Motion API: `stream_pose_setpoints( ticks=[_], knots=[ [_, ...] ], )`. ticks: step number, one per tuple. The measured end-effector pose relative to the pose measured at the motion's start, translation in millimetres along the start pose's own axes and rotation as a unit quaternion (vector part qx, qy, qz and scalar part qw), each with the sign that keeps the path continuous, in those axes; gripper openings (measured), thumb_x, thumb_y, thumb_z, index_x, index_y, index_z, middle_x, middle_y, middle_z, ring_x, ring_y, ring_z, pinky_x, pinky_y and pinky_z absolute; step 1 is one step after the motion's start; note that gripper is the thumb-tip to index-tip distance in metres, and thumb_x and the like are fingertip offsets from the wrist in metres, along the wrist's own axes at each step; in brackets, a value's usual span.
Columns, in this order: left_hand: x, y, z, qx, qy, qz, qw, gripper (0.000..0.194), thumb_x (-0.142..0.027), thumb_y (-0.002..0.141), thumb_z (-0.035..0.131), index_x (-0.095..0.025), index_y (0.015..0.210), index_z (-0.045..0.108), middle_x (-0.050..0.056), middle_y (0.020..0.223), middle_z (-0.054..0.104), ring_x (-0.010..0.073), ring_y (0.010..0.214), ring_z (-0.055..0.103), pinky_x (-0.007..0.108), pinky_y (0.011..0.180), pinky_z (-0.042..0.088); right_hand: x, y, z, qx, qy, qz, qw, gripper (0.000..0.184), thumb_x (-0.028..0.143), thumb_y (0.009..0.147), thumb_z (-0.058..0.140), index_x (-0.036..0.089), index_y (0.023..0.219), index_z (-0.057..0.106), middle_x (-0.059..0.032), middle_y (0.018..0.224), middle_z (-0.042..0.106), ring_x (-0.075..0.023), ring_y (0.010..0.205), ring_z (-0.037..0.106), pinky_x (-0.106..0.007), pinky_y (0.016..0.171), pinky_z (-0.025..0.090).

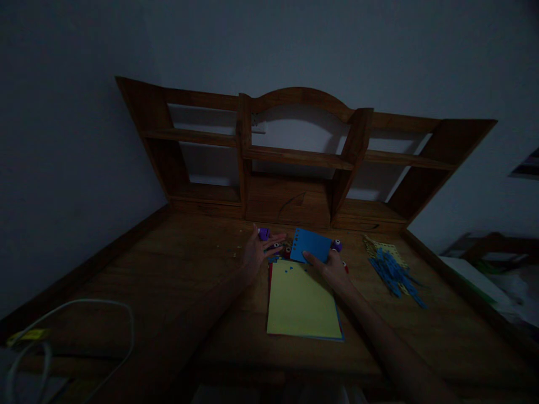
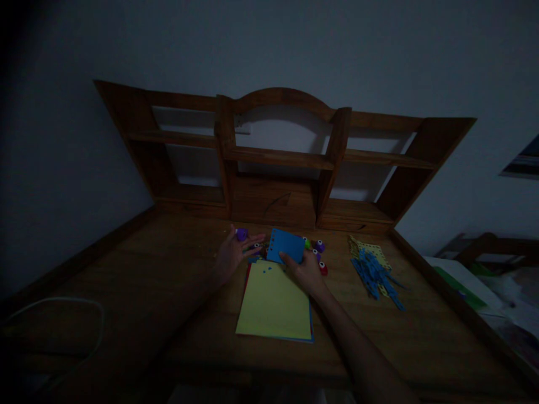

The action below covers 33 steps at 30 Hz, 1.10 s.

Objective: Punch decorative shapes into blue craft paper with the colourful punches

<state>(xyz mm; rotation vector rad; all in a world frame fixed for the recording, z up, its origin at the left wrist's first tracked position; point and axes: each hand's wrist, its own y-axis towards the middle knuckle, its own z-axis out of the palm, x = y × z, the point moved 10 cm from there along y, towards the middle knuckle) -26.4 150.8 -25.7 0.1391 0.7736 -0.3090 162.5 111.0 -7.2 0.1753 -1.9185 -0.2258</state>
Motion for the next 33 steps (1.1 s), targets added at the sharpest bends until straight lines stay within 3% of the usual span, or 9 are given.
stream_pose_setpoints(
  ticks=[6, 13, 20, 25, 29, 31, 33],
  knots=[
    [1, -1, 1.9, 0.020, -0.059, 0.001, 0.998, 0.050, -0.050, 0.096, 0.024, -0.013, 0.080, 0.054, 0.023, 0.107, 0.063, 0.0318, 0.112, 0.055, 0.053, 0.096, 0.040, -1, -1, 0, -0.006, -0.005, 0.008, 1.000, 0.038, 0.050, 0.073, 0.063, 0.014, 0.081, 0.066, -0.0065, 0.080, 0.070, -0.0198, 0.065, 0.062, -0.029, 0.060, 0.049],
    [5, 4, -5.6, 0.040, -0.093, -0.013, 0.995, 0.051, -0.048, 0.095, 0.027, -0.009, 0.081, 0.057, 0.027, 0.108, 0.061, 0.0301, 0.115, 0.054, 0.042, 0.104, 0.034, -1, -1, 1, -0.001, -0.001, 0.007, 1.000, 0.035, 0.050, 0.074, 0.063, 0.015, 0.078, 0.065, -0.0064, 0.080, 0.070, -0.0193, 0.065, 0.062, -0.029, 0.063, 0.049],
    [-8, -2, 7.7, 0.077, -0.147, 0.013, 0.986, 0.045, -0.041, 0.095, 0.023, -0.014, 0.083, 0.056, 0.019, 0.125, 0.054, 0.0277, 0.129, 0.039, 0.054, 0.103, 0.030, 1, -2, -1, -0.011, -0.019, 0.017, 1.000, 0.038, 0.053, 0.072, 0.063, 0.016, 0.079, 0.065, -0.0069, 0.078, 0.070, -0.0209, 0.066, 0.062, -0.029, 0.060, 0.049],
    [-13, -6, 13.9, 0.074, -0.163, 0.023, 0.983, 0.044, -0.042, 0.095, 0.026, -0.014, 0.081, 0.057, 0.019, 0.125, 0.054, 0.0297, 0.127, 0.041, 0.055, 0.101, 0.033, 6, -2, 2, 0.006, -0.015, -0.002, 1.000, 0.035, 0.051, 0.075, 0.060, 0.016, 0.072, 0.062, -0.0040, 0.070, 0.067, -0.0167, 0.057, 0.056, -0.026, 0.054, 0.045],
    [-2, -3, 7.2, 0.032, -0.111, -0.014, 0.993, 0.047, -0.049, 0.094, 0.032, -0.012, 0.082, 0.059, 0.018, 0.110, 0.061, 0.0294, 0.109, 0.056, 0.045, 0.090, 0.046, 6, -2, 2, 0.005, -0.017, -0.003, 1.000, 0.035, 0.051, 0.075, 0.060, 0.016, 0.072, 0.061, -0.0031, 0.068, 0.065, -0.0159, 0.056, 0.055, -0.025, 0.053, 0.044],
    [2, -1, -0.8, -0.007, -0.020, -0.015, 1.000, 0.047, -0.054, 0.092, 0.038, -0.013, 0.081, 0.059, 0.013, 0.091, 0.064, 0.0240, 0.088, 0.063, 0.034, 0.075, 0.051, 6, -2, 0, 0.001, -0.022, -0.004, 1.000, 0.035, 0.051, 0.076, 0.060, 0.016, 0.071, 0.060, -0.0028, 0.067, 0.064, -0.0155, 0.055, 0.054, -0.025, 0.052, 0.043],
    [-1, -1, -8.3, -0.048, 0.110, 0.010, 0.993, 0.048, -0.059, 0.086, 0.047, -0.014, 0.076, 0.059, 0.006, 0.071, 0.060, 0.0175, 0.066, 0.060, 0.025, 0.058, 0.047, 5, -2, -1, -0.006, -0.032, -0.002, 0.999, 0.036, 0.051, 0.076, 0.061, 0.016, 0.066, 0.058, -0.0023, 0.064, 0.062, -0.0149, 0.053, 0.052, -0.025, 0.051, 0.042]
  ],
)
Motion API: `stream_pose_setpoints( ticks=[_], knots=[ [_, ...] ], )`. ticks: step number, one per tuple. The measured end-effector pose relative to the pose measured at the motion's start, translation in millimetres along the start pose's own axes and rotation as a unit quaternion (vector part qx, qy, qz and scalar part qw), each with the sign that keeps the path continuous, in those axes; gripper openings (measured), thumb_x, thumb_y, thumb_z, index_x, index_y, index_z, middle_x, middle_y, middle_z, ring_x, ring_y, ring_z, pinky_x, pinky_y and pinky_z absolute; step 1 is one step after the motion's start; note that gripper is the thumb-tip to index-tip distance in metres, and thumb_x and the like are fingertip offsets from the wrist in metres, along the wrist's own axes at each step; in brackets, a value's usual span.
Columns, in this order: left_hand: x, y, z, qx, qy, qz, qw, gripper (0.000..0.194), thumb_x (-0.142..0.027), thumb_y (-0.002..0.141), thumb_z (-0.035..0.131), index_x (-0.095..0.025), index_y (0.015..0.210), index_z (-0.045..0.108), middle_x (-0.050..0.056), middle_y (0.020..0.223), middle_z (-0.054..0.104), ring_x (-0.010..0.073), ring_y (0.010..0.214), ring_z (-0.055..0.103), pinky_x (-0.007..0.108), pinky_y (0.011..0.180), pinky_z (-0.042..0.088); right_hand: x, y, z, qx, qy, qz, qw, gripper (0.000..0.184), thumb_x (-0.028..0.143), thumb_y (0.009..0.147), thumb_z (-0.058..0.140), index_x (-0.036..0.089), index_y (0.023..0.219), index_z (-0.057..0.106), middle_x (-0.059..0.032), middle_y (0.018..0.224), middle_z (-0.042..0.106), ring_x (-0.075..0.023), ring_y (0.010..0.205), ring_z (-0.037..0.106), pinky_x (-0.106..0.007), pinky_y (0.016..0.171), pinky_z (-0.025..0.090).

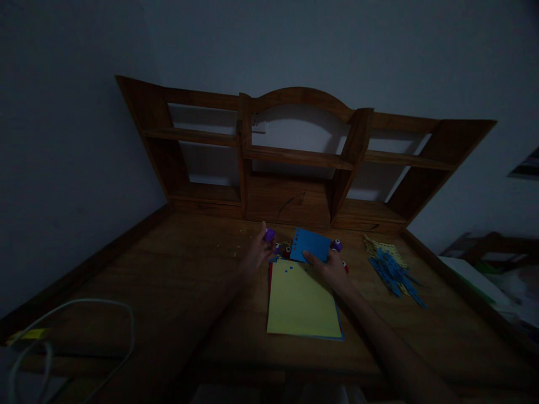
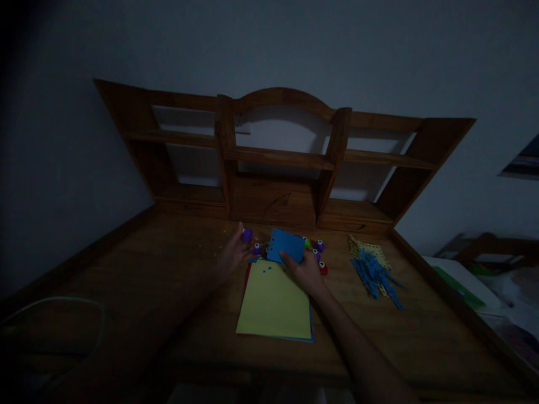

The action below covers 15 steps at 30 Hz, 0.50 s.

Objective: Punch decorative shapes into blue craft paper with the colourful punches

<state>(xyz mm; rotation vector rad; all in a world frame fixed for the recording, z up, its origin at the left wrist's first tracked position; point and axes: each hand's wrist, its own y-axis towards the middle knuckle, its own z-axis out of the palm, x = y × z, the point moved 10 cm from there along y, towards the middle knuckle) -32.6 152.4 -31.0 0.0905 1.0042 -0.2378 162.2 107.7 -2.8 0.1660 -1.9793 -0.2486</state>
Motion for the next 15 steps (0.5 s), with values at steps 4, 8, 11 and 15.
stream_pose_setpoints(
  ticks=[4, 8, 11, 15],
  knots=[
    [-12, -2, -8.1, -0.071, 0.258, 0.073, 0.961, 0.049, -0.060, 0.079, 0.056, -0.015, 0.062, 0.058, 0.001, 0.053, 0.050, 0.0131, 0.050, 0.047, 0.023, 0.047, 0.032, -4, 2, -2, -0.015, 0.008, 0.003, 1.000, 0.035, 0.051, 0.075, 0.061, 0.016, 0.069, 0.060, -0.0033, 0.067, 0.064, -0.0157, 0.056, 0.055, -0.026, 0.053, 0.044],
    [-18, -6, -4.1, -0.072, 0.417, 0.124, 0.898, 0.042, -0.051, 0.078, 0.061, -0.015, 0.056, 0.061, 0.002, 0.052, 0.051, 0.0169, 0.054, 0.047, 0.026, 0.052, 0.026, -11, 6, -12, -0.064, 0.017, -0.004, 0.998, 0.037, 0.051, 0.074, 0.064, 0.014, 0.080, 0.063, -0.0049, 0.071, 0.066, -0.0179, 0.061, 0.057, -0.028, 0.056, 0.047],
    [-19, -10, 0.9, -0.048, 0.458, 0.142, 0.876, 0.031, -0.041, 0.078, 0.063, -0.017, 0.057, 0.063, 0.003, 0.054, 0.054, 0.0194, 0.056, 0.048, 0.027, 0.057, 0.027, -19, 8, -23, -0.107, 0.018, 0.006, 0.994, 0.040, 0.054, 0.072, 0.064, 0.014, 0.079, 0.062, -0.0051, 0.070, 0.066, -0.0178, 0.058, 0.057, -0.028, 0.054, 0.046],
    [-25, -16, 8.4, -0.029, 0.498, 0.185, 0.847, 0.022, -0.034, 0.082, 0.059, -0.021, 0.067, 0.066, 0.006, 0.065, 0.060, 0.0220, 0.062, 0.052, 0.028, 0.068, 0.033, -23, 7, -33, -0.135, 0.028, 0.021, 0.990, 0.042, 0.055, 0.071, 0.064, 0.014, 0.078, 0.062, -0.0055, 0.070, 0.067, -0.0177, 0.056, 0.057, -0.028, 0.054, 0.046]
  ],
)
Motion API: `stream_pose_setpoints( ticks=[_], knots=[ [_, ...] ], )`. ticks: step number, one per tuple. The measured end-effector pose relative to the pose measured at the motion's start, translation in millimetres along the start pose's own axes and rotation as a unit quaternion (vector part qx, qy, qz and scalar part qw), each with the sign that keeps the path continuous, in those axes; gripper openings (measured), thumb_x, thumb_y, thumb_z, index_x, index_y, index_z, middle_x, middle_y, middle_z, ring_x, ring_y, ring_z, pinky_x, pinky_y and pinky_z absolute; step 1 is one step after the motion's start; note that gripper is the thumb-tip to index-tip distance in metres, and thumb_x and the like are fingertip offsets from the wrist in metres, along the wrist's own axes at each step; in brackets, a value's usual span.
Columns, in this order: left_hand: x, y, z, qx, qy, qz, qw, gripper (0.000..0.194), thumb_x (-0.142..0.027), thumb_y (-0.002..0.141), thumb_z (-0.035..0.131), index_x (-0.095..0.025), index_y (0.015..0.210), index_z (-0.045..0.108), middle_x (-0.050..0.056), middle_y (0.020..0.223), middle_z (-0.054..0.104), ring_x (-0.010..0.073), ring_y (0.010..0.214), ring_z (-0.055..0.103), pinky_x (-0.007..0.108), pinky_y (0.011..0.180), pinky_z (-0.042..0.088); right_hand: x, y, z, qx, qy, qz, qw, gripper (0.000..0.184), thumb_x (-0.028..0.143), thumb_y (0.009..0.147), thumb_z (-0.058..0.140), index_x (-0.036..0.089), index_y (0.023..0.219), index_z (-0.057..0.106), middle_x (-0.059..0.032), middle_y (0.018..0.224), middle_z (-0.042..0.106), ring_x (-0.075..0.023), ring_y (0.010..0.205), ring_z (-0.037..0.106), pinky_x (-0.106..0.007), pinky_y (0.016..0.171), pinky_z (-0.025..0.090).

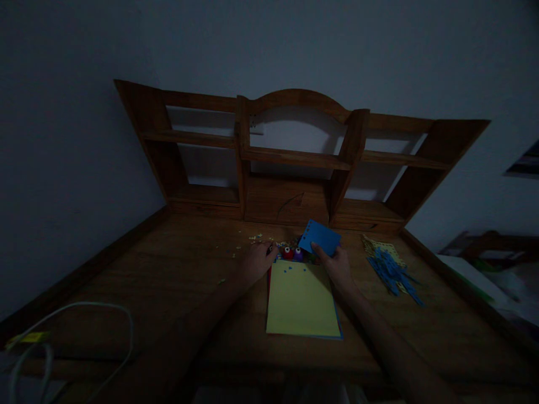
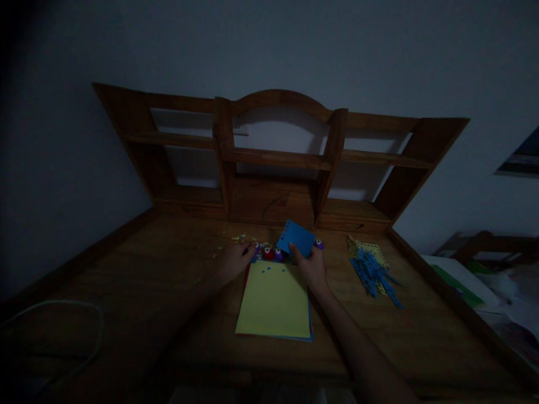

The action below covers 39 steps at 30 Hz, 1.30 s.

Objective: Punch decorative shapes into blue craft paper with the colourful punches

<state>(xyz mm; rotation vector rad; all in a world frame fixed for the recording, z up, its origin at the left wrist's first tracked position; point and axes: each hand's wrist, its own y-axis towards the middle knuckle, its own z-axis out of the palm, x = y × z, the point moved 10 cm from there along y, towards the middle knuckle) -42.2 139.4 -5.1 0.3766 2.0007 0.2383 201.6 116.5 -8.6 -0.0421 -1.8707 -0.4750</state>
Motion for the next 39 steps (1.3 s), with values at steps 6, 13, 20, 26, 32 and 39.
stream_pose_setpoints(
  ticks=[6, 13, 20, 26, 32, 39],
  knots=[
    [6, -2, 2.9, 0.014, 0.076, 0.018, 0.997, 0.020, -0.038, 0.085, 0.056, -0.022, 0.082, 0.067, 0.008, 0.070, 0.060, 0.0257, 0.068, 0.056, 0.033, 0.083, 0.037, 1, -1, -1, 0.002, -0.002, -0.001, 1.000, 0.042, 0.055, 0.071, 0.065, 0.014, 0.079, 0.062, -0.0057, 0.071, 0.067, -0.0186, 0.059, 0.059, -0.028, 0.056, 0.046],
    [20, -4, -0.3, 0.003, 0.033, -0.026, 0.999, 0.014, -0.037, 0.082, 0.061, -0.024, 0.079, 0.065, 0.004, 0.059, 0.052, 0.0295, 0.081, 0.057, 0.035, 0.093, 0.033, -7, 2, 0, 0.002, -0.004, -0.004, 1.000, 0.040, 0.053, 0.073, 0.065, 0.014, 0.079, 0.063, -0.0069, 0.074, 0.068, -0.0194, 0.062, 0.060, -0.030, 0.060, 0.048],
    [9, -7, -0.9, 0.008, 0.126, 0.014, 0.992, 0.024, -0.043, 0.084, 0.057, -0.022, 0.093, 0.066, 0.007, 0.063, 0.055, 0.0312, 0.081, 0.059, 0.040, 0.091, 0.035, -6, 1, -1, 0.003, 0.005, 0.004, 1.000, 0.042, 0.052, 0.073, 0.065, 0.012, 0.081, 0.065, -0.0081, 0.076, 0.069, -0.0201, 0.063, 0.061, -0.029, 0.059, 0.048],
    [0, -9, 10.1, 0.073, 0.357, 0.021, 0.931, 0.036, -0.045, 0.093, 0.036, -0.022, 0.107, 0.059, 0.010, 0.081, 0.064, 0.0283, 0.075, 0.062, 0.037, 0.072, 0.043, -14, 3, -11, -0.042, 0.059, 0.028, 0.997, 0.043, 0.052, 0.068, 0.069, 0.011, 0.081, 0.066, -0.0076, 0.074, 0.069, -0.0203, 0.063, 0.060, -0.027, 0.056, 0.046],
    [-7, -10, 9.9, 0.079, 0.413, 0.025, 0.907, 0.039, -0.047, 0.094, 0.032, -0.022, 0.111, 0.056, 0.009, 0.085, 0.066, 0.0254, 0.078, 0.063, 0.033, 0.068, 0.043, -12, 9, -26, -0.066, 0.046, 0.010, 0.997, 0.037, 0.050, 0.070, 0.068, 0.013, 0.072, 0.063, -0.0029, 0.065, 0.064, -0.0151, 0.054, 0.053, -0.024, 0.050, 0.041],
    [-8, -11, 10.3, 0.078, 0.432, 0.041, 0.898, 0.040, -0.046, 0.096, 0.029, -0.021, 0.114, 0.054, 0.010, 0.084, 0.066, 0.0267, 0.077, 0.063, 0.034, 0.067, 0.044, -9, 18, -53, -0.141, -0.001, -0.023, 0.990, 0.037, 0.050, 0.070, 0.068, 0.015, 0.065, 0.059, -0.0004, 0.056, 0.058, -0.0129, 0.049, 0.048, -0.023, 0.047, 0.036]
  ],
)
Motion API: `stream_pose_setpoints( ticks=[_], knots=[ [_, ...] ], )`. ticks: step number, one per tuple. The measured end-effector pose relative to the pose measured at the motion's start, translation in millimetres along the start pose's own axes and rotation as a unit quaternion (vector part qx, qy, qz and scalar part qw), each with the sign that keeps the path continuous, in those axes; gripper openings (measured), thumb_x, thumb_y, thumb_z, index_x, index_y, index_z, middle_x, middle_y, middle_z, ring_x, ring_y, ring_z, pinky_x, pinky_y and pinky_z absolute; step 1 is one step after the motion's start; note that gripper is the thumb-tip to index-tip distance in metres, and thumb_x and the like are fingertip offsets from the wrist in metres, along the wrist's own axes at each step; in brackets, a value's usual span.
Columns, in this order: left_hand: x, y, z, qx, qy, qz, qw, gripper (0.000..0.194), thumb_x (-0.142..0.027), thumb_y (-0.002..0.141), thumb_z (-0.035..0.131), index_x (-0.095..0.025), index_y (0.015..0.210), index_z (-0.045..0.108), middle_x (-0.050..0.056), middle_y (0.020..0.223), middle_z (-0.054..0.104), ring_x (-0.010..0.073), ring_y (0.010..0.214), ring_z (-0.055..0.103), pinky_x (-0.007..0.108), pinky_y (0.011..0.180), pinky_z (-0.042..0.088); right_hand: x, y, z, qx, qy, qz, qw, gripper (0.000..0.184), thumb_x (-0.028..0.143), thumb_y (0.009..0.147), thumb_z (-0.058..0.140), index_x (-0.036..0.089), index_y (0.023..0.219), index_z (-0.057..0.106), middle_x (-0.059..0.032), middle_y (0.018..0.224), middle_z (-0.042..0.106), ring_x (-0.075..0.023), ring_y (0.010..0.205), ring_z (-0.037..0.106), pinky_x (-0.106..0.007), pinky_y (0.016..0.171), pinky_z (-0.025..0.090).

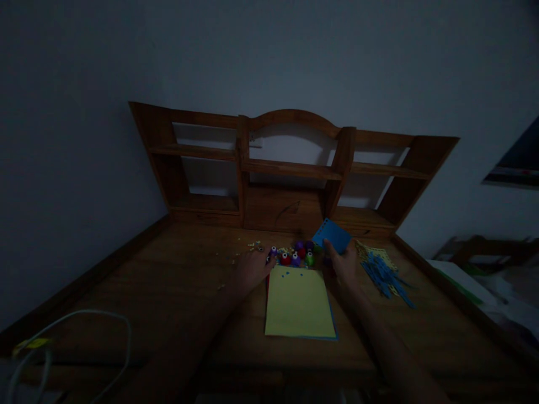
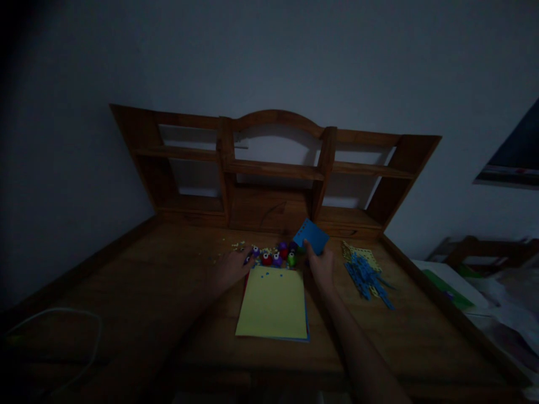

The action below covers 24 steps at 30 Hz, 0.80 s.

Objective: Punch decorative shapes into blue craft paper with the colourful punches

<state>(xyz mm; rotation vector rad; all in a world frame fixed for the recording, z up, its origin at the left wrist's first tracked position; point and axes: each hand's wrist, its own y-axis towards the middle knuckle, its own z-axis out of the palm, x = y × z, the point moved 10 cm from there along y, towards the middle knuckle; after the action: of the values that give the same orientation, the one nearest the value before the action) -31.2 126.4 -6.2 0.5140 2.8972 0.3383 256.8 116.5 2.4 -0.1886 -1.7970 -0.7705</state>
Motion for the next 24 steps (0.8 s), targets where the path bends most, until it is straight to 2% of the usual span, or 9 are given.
stream_pose_setpoints(
  ticks=[4, 9, 15, 24],
  knots=[
    [-1, -1, -2.2, -0.006, 0.014, -0.005, 1.000, 0.042, -0.046, 0.096, 0.028, -0.020, 0.114, 0.054, 0.011, 0.084, 0.066, 0.0275, 0.077, 0.063, 0.035, 0.069, 0.044, -1, 7, -12, -0.041, -0.055, -0.033, 0.997, 0.039, 0.052, 0.072, 0.063, 0.016, 0.062, 0.056, -0.0002, 0.055, 0.056, -0.0136, 0.050, 0.049, -0.024, 0.049, 0.036],
    [1, 0, -13.8, -0.035, 0.036, -0.040, 0.998, 0.050, -0.056, 0.092, 0.031, -0.018, 0.113, 0.055, 0.013, 0.083, 0.066, 0.0313, 0.080, 0.063, 0.039, 0.071, 0.044, -15, 13, -28, -0.091, -0.092, -0.022, 0.991, 0.042, 0.057, 0.070, 0.059, 0.017, 0.057, 0.054, -0.0021, 0.053, 0.056, -0.0161, 0.050, 0.050, -0.025, 0.048, 0.034],
    [0, 1, -29.3, -0.067, 0.052, -0.074, 0.994, 0.060, -0.062, 0.091, 0.024, -0.016, 0.112, 0.056, 0.016, 0.081, 0.066, 0.0333, 0.080, 0.064, 0.040, 0.071, 0.043, -23, 17, -38, -0.120, -0.105, -0.022, 0.987, 0.043, 0.059, 0.072, 0.055, 0.017, 0.060, 0.054, -0.0060, 0.057, 0.061, -0.0191, 0.054, 0.052, -0.026, 0.049, 0.034],
    [-10, -2, -41.5, -0.097, 0.050, -0.061, 0.992, 0.050, -0.053, 0.095, 0.024, -0.017, 0.114, 0.053, 0.012, 0.079, 0.066, 0.0292, 0.080, 0.064, 0.038, 0.075, 0.042, -34, 25, -59, -0.159, -0.120, -0.003, 0.980, 0.038, 0.053, 0.072, 0.054, 0.016, 0.066, 0.058, -0.0106, 0.065, 0.064, -0.0244, 0.060, 0.056, -0.030, 0.055, 0.036]
  ],
)
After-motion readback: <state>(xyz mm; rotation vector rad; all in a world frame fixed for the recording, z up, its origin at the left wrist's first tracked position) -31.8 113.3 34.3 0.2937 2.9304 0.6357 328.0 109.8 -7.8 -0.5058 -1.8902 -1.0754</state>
